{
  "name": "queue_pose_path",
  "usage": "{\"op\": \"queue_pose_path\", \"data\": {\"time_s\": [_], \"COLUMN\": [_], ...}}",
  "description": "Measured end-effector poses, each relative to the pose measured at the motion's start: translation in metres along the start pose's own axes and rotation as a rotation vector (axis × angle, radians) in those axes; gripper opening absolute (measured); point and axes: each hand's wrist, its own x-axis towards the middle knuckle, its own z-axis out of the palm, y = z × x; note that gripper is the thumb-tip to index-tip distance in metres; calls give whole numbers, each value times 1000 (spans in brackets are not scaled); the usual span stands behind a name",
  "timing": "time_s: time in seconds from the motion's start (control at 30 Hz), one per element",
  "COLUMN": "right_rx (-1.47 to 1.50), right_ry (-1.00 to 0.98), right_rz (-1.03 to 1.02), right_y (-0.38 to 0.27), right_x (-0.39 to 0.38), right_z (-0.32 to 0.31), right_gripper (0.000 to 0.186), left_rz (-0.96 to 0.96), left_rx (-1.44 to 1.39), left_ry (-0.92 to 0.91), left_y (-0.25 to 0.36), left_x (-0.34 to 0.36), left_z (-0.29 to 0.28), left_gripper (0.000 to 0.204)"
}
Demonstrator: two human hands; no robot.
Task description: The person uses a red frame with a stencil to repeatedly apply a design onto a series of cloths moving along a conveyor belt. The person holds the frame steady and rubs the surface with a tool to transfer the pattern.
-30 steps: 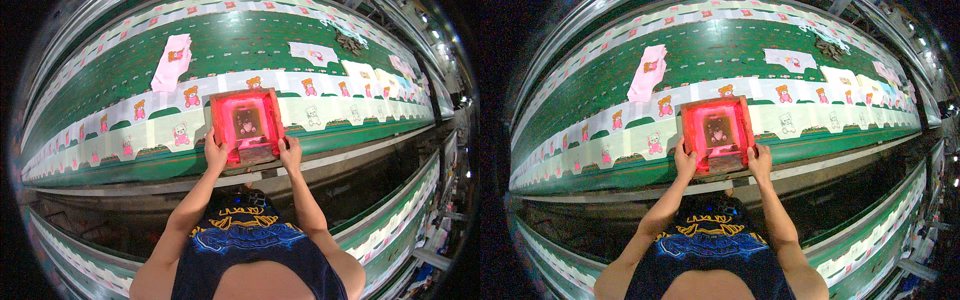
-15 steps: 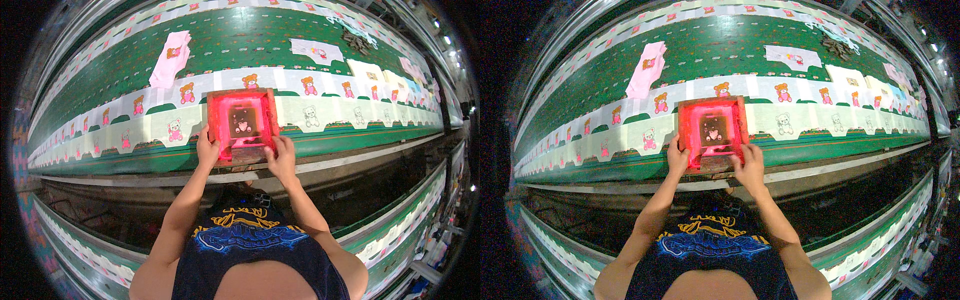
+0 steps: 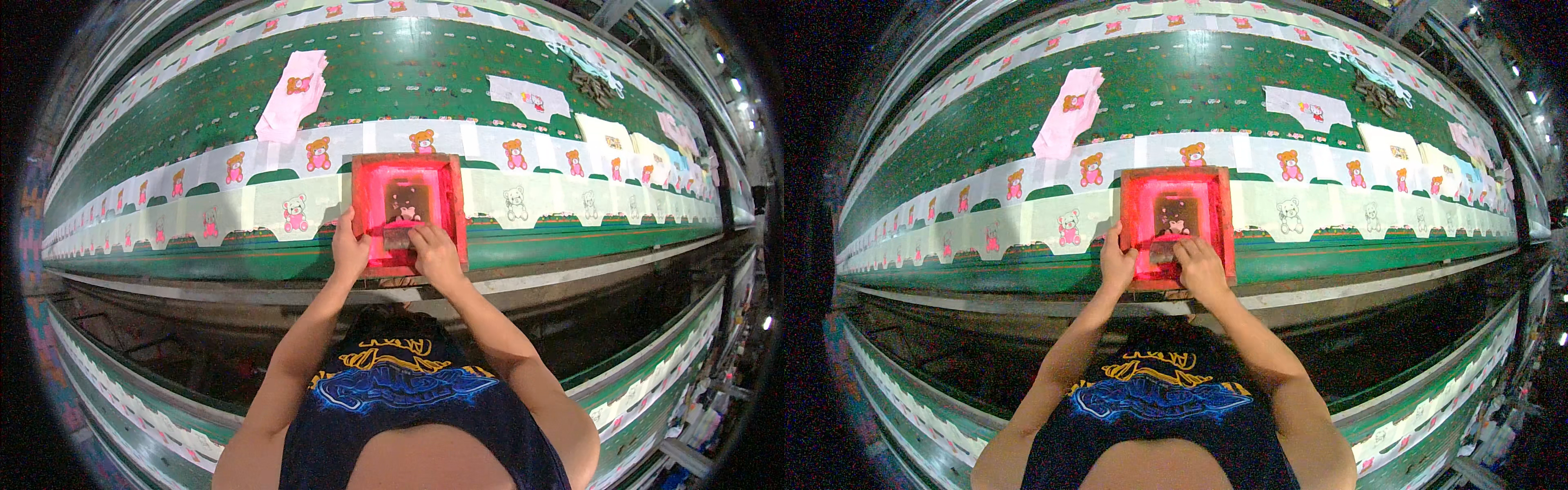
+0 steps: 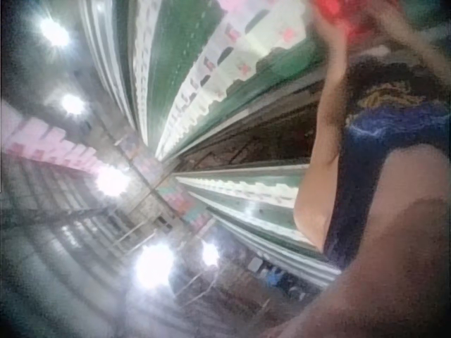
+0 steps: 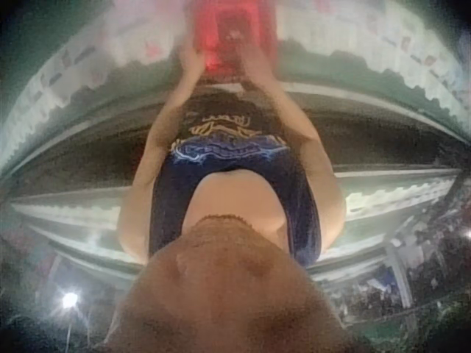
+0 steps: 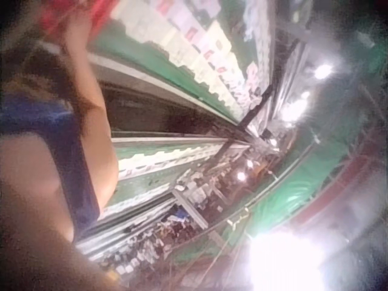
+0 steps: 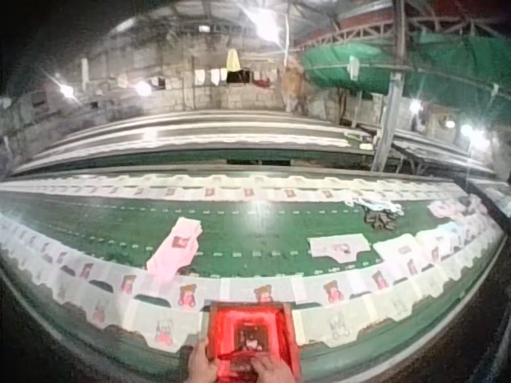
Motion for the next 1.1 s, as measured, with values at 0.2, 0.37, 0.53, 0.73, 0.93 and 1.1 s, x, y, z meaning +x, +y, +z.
{"op": "queue_pose_path", "data": {"time_s": [0.2,0.37,0.53,0.73,0.93,1.1], "right_rx": [49,55,55,61,174,-72], "right_ry": [-18,-6,-77,-97,-6,345], "right_rz": [21,57,94,55,261,633], "right_y": [51,68,37,-24,-26,23], "right_x": [81,119,76,-13,-24,-40], "right_z": [12,0,-1,-21,-42,-31], "right_gripper": [27,20,23,40,38,37], "left_rz": [9,13,15,2,-26,-26], "left_rx": [10,-30,-36,-36,-64,-70], "left_ry": [-25,-23,-3,-16,-36,-48], "left_y": [0,2,1,6,-1,-2], "left_x": [2,1,0,-1,-1,0], "left_z": [1,1,0,0,1,4], "left_gripper": [67,66,66,66,68,68]}}
